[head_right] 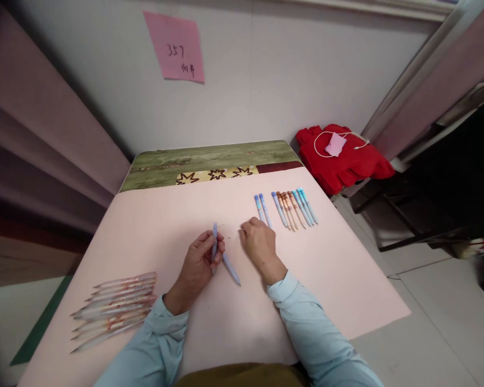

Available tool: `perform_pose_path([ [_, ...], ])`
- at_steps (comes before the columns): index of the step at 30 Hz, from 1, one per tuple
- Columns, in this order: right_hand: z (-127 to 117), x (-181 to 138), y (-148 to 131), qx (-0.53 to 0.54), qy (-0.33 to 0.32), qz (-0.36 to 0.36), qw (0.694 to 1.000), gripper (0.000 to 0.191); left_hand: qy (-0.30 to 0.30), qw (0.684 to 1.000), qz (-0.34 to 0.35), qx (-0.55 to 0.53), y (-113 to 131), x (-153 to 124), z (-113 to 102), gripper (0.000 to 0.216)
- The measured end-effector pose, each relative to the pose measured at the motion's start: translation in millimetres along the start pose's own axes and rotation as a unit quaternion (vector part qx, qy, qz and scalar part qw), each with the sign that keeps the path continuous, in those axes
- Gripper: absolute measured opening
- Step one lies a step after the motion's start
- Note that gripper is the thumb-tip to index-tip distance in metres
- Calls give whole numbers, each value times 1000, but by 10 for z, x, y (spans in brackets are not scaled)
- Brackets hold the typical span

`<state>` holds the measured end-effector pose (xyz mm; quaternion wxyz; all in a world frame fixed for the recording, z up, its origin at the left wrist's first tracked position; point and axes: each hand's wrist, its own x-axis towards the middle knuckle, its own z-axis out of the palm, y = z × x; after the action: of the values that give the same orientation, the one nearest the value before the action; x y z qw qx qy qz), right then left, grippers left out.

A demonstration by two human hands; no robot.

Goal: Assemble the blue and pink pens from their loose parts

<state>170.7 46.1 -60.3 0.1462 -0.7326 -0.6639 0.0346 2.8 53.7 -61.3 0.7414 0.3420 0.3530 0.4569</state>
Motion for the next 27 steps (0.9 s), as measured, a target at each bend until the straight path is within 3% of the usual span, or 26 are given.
perform_pose_path([
  [5,73,56,-22,-8,23,-35,999,23,-28,999,12,34,-17,-17,3,20],
  [7,52,59,-6,63,60,-39,995,17,-43,998,12,42,-17,-29,3,20],
  [9,0,47,7,211,80,-18,974,13,-56,997,10,48,-16,-44,3,20],
  [11,-68,20,6,408,54,17,911,11,-66,996,10,54,-16,-56,3,21],
  [14,-171,-39,-36,649,-32,62,758,16,-82,994,21,72,-24,-66,-1,21],
  [16,-220,-80,-87,733,-72,77,672,17,-98,991,31,87,-35,-68,-7,19],
  [18,-244,-115,-145,781,-96,91,611,17,-112,988,36,96,-46,-68,-14,17],
  [21,-228,-148,-214,826,-128,109,539,17,-120,988,37,93,-58,-69,-21,15],
  [23,-197,-161,-236,843,-146,111,506,18,-121,988,39,85,-61,-70,-23,15],
  [27,-135,-175,-239,848,-155,108,495,17,-125,989,39,74,-61,-72,-20,15],
])
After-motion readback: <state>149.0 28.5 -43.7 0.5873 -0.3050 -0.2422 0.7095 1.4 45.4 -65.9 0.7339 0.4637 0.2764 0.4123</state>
